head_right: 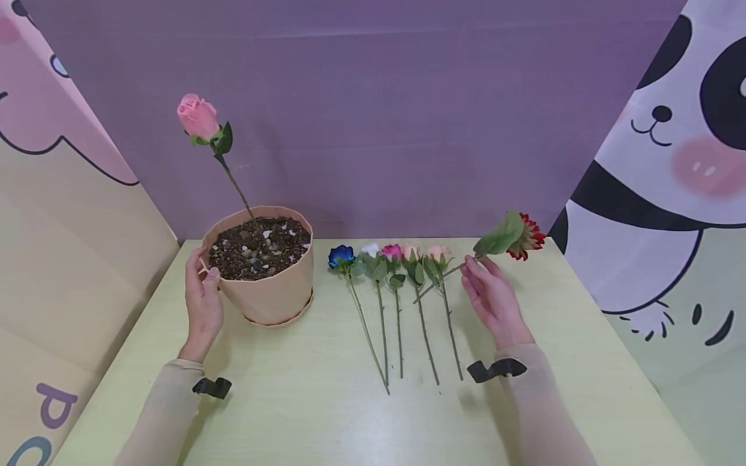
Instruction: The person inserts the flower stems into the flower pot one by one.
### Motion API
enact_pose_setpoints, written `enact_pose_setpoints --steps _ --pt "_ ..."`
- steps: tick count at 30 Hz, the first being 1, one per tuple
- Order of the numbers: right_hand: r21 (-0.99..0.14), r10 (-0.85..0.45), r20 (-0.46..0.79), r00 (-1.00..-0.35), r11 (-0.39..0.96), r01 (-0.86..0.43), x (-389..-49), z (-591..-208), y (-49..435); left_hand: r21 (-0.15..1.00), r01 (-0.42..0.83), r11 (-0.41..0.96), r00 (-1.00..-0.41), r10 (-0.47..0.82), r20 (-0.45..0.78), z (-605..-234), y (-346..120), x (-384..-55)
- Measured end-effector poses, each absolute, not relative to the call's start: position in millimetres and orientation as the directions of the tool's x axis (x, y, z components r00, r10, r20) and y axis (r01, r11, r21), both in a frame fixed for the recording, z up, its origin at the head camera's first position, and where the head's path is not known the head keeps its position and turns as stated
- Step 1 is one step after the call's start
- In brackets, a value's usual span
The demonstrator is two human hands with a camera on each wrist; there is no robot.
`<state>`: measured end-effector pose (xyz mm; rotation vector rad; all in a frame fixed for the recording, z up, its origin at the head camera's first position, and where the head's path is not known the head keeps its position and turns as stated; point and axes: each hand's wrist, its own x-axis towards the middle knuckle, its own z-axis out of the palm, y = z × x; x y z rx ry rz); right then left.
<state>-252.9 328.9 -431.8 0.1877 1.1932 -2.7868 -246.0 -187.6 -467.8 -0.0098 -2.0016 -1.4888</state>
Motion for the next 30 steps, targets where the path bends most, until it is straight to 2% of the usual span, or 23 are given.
enact_pose_setpoints --steps 12,22,30 --pt "-0.719 -0.022 -0.081 -0.997 -0.691 0.073 -258 -413 301 0.860 0.364 0.358 -0.796 -0.360 0.486 -467 -188 -246" --pt "-0.704 0.094 0.006 -0.996 -0.707 -0.071 -268 -398 274 0.857 0.376 0.352 -0.794 -0.354 0.494 -467 -188 -247" --pt "-0.760 0.152 0.052 -0.987 -0.636 -0.138 -277 -385 251 0.853 0.385 0.353 -0.788 -0.355 0.502 -468 -188 -247"
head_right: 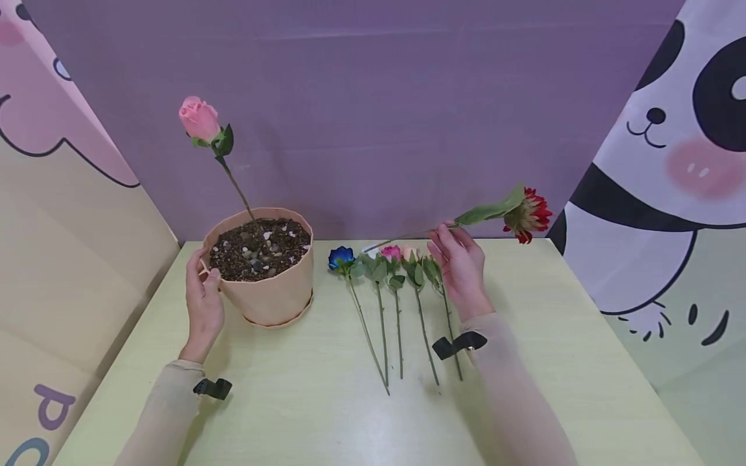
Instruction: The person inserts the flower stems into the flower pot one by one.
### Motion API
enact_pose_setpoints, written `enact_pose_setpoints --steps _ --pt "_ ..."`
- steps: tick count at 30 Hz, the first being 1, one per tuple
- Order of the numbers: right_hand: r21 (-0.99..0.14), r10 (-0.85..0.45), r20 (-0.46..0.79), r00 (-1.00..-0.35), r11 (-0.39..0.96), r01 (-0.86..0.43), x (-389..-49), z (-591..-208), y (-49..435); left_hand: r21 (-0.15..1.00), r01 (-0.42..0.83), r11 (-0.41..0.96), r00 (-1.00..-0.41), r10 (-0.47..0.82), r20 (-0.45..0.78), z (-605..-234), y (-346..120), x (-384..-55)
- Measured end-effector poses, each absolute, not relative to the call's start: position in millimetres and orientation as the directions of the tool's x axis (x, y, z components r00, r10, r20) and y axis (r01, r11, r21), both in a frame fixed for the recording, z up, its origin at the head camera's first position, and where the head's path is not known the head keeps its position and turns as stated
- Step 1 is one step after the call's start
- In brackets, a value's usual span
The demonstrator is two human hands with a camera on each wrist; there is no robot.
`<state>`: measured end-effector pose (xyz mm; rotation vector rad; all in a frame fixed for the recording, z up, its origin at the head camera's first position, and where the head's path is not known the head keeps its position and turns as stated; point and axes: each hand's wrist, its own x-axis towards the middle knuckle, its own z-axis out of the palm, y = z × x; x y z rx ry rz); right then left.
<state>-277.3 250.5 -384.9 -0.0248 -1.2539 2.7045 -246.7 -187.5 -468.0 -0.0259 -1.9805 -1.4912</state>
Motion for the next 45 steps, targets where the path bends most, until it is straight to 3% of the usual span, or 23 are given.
enact_pose_setpoints --steps 18,29,35,45 --pt "-0.848 0.142 0.168 -0.975 -0.484 -0.217 -296 -359 201 0.895 0.333 0.296 -0.825 -0.368 0.429 -465 -186 -246" --pt "-0.907 0.164 0.290 -0.943 -0.267 -0.325 -305 -346 164 0.922 0.301 0.242 -0.858 -0.354 0.372 -462 -188 -243" --pt "-0.896 0.164 0.374 -0.913 -0.193 -0.401 -313 -336 147 0.913 0.304 0.273 -0.846 -0.362 0.391 -461 -186 -244" --pt "-0.873 0.044 0.488 -0.872 0.055 -0.485 -323 -325 107 0.905 0.309 0.291 -0.828 -0.386 0.407 -463 -185 -246"
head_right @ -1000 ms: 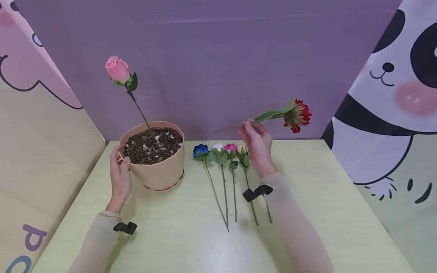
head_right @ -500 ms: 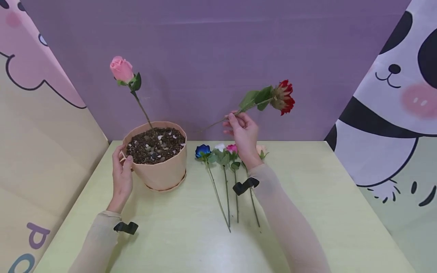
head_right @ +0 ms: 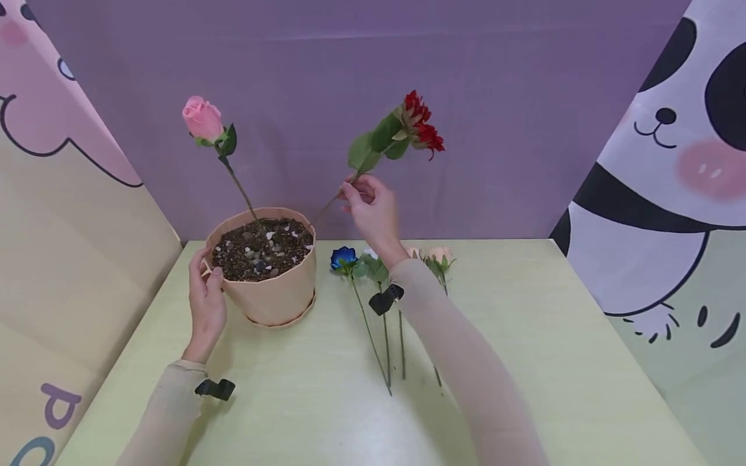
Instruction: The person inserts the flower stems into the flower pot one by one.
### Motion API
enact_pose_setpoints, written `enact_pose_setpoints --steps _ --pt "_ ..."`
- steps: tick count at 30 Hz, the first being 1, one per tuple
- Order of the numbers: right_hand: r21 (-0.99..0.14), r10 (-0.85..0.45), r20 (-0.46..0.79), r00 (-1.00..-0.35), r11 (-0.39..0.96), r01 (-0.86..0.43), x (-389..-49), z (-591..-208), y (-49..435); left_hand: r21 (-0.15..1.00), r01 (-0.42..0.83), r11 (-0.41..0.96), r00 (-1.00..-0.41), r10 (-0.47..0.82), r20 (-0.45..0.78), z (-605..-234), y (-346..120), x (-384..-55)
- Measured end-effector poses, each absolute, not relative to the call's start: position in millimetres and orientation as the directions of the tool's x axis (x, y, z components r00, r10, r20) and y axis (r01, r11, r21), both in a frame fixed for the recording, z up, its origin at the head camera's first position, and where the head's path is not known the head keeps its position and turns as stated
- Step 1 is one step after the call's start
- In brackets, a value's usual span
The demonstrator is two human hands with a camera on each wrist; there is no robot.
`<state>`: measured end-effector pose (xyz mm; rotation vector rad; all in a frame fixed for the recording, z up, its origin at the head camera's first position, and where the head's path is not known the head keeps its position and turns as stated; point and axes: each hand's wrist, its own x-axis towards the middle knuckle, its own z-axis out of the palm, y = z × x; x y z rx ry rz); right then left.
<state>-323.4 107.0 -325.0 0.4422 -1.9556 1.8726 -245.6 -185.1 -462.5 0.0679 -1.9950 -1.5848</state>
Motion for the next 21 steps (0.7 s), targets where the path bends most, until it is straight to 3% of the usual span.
enact_pose_setpoints --steps 11,21 --pt "-0.849 -0.061 0.498 -0.865 0.169 -0.501 -330 -321 70 0.891 0.341 0.299 -0.811 -0.386 0.439 -464 -184 -247" --pt "-0.724 -0.143 0.543 -0.827 0.418 -0.548 -334 -323 47 0.897 0.323 0.303 -0.818 -0.386 0.425 -467 -184 -246"
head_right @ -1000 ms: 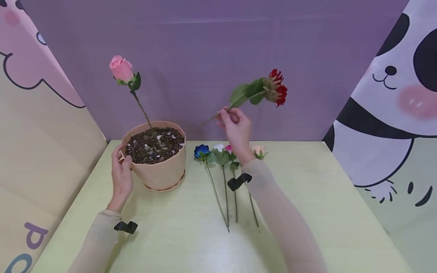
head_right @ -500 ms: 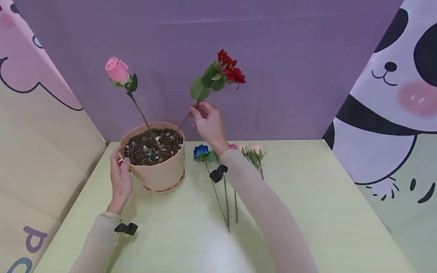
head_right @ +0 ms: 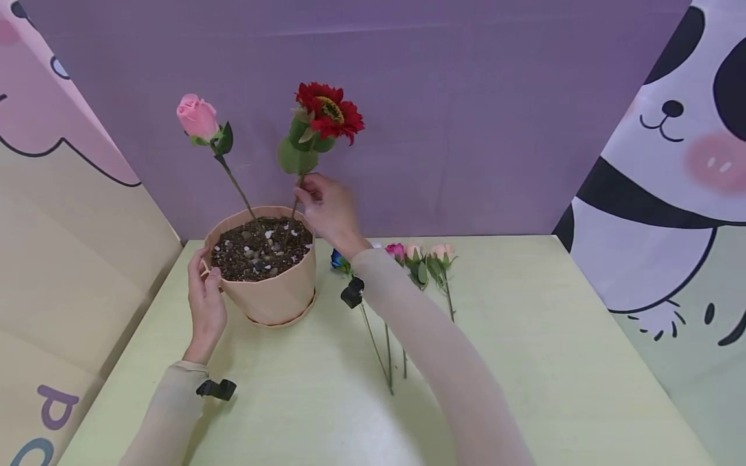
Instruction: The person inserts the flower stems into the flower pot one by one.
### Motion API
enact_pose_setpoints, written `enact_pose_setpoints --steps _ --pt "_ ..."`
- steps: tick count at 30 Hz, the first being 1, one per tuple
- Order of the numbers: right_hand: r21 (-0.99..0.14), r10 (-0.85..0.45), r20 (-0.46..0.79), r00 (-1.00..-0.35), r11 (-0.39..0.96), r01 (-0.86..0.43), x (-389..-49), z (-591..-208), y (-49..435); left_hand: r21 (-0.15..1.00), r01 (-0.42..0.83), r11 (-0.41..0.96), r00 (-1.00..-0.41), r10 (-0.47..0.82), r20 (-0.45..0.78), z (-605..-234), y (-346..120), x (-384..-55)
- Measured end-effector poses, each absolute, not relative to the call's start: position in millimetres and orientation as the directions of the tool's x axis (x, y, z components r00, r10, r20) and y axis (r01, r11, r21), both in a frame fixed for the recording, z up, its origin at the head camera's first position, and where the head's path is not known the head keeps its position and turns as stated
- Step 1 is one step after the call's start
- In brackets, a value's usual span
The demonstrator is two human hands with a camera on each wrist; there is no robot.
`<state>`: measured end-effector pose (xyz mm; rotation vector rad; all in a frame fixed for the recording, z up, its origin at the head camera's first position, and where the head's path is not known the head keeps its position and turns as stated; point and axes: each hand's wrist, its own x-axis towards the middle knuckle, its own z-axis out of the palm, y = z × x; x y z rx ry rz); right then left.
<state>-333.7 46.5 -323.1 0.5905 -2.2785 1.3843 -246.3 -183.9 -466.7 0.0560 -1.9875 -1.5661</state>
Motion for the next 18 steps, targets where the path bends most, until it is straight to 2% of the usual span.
enact_pose_setpoints --steps 4,18 --pt "-0.693 -0.167 0.546 -0.821 0.459 -0.555 -334 -322 40 0.888 0.342 0.309 -0.809 -0.384 0.445 -467 -184 -246" --pt "-0.659 -0.241 0.569 -0.786 0.439 -0.611 -334 -315 30 0.885 0.355 0.302 -0.801 -0.389 0.455 -465 -183 -245"
